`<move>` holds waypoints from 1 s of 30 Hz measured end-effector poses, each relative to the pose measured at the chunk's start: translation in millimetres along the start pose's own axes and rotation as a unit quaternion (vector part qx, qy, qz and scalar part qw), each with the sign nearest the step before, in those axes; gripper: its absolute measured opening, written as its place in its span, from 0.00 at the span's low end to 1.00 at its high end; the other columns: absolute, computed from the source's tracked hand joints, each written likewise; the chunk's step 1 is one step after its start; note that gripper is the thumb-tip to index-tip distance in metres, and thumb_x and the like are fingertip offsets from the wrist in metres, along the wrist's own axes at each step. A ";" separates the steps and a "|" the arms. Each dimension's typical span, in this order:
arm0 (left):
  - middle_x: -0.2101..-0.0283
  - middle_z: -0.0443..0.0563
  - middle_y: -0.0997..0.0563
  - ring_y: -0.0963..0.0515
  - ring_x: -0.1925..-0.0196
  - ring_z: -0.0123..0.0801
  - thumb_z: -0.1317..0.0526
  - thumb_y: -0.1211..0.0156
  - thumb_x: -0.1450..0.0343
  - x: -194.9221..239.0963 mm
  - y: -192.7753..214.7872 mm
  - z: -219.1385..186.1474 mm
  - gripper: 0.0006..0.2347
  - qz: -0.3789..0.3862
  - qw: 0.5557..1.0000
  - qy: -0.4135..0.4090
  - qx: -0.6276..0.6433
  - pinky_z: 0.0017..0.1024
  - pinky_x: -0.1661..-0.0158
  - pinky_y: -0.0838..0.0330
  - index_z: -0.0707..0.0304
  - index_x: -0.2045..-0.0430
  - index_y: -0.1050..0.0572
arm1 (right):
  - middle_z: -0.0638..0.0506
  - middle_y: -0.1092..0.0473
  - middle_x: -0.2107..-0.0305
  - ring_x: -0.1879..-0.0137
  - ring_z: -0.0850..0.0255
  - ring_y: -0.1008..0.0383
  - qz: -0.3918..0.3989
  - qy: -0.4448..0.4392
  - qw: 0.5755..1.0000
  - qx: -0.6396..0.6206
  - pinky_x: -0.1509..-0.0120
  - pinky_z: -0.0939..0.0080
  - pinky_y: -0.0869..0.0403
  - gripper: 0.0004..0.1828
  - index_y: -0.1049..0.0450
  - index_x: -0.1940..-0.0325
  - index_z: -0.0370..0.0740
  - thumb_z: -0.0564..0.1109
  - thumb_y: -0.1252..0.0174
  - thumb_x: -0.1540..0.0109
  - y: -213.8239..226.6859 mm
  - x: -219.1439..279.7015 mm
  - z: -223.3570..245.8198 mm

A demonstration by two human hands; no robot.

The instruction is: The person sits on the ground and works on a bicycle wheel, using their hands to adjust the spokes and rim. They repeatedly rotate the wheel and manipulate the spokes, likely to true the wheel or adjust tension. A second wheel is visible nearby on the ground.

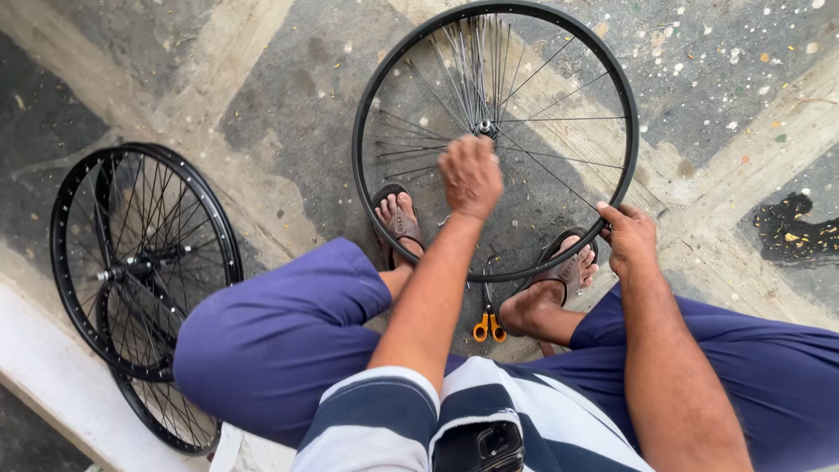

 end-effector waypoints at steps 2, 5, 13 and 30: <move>0.49 0.53 0.23 0.27 0.41 0.44 0.58 0.44 0.26 -2.5 3.7 26.1 0.09 0.037 0.998 0.037 -0.033 0.50 0.39 0.38 0.54 0.53 0.28 | 0.52 0.25 0.62 0.62 0.66 0.26 -0.009 0.001 1.000 0.006 0.61 0.69 0.27 0.25 0.26 0.43 0.29 0.42 0.30 0.41 0.8 6.7 1.1; 0.53 0.52 0.20 0.24 0.46 0.43 0.60 0.49 0.21 9.4 -4.7 26.5 0.06 0.136 0.989 0.046 -0.041 0.50 0.42 0.35 0.56 0.54 0.27 | 0.51 0.25 0.63 0.64 0.66 0.26 -0.003 0.007 1.000 0.016 0.62 0.70 0.27 0.24 0.27 0.44 0.29 0.42 0.30 0.41 -0.5 11.2 3.3; 0.32 0.66 0.36 0.38 0.29 0.55 0.61 0.45 0.29 36.6 -15.5 -11.0 0.14 0.114 0.990 0.073 0.027 0.51 0.36 0.39 0.68 0.52 0.27 | 0.52 0.25 0.66 0.67 0.67 0.28 0.021 0.021 0.999 0.025 0.64 0.71 0.28 0.22 0.26 0.45 0.28 0.43 0.31 0.40 -2.3 15.2 3.5; 0.49 0.59 0.30 0.27 0.41 0.47 0.64 0.50 0.23 7.8 18.0 32.4 0.07 0.191 0.980 0.044 -0.036 0.45 0.40 0.32 0.65 0.53 0.28 | 0.48 0.24 0.62 0.63 0.66 0.24 -0.010 0.007 0.996 0.085 0.60 0.70 0.25 0.26 0.28 0.42 0.26 0.43 0.31 0.40 -11.9 26.8 21.4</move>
Point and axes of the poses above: each hand's wrist, its own x-axis away from the middle knuckle, its own y-axis out of the back of the hand, z = x × y, the point moved 6 cm from there along -x, towards the middle knuckle
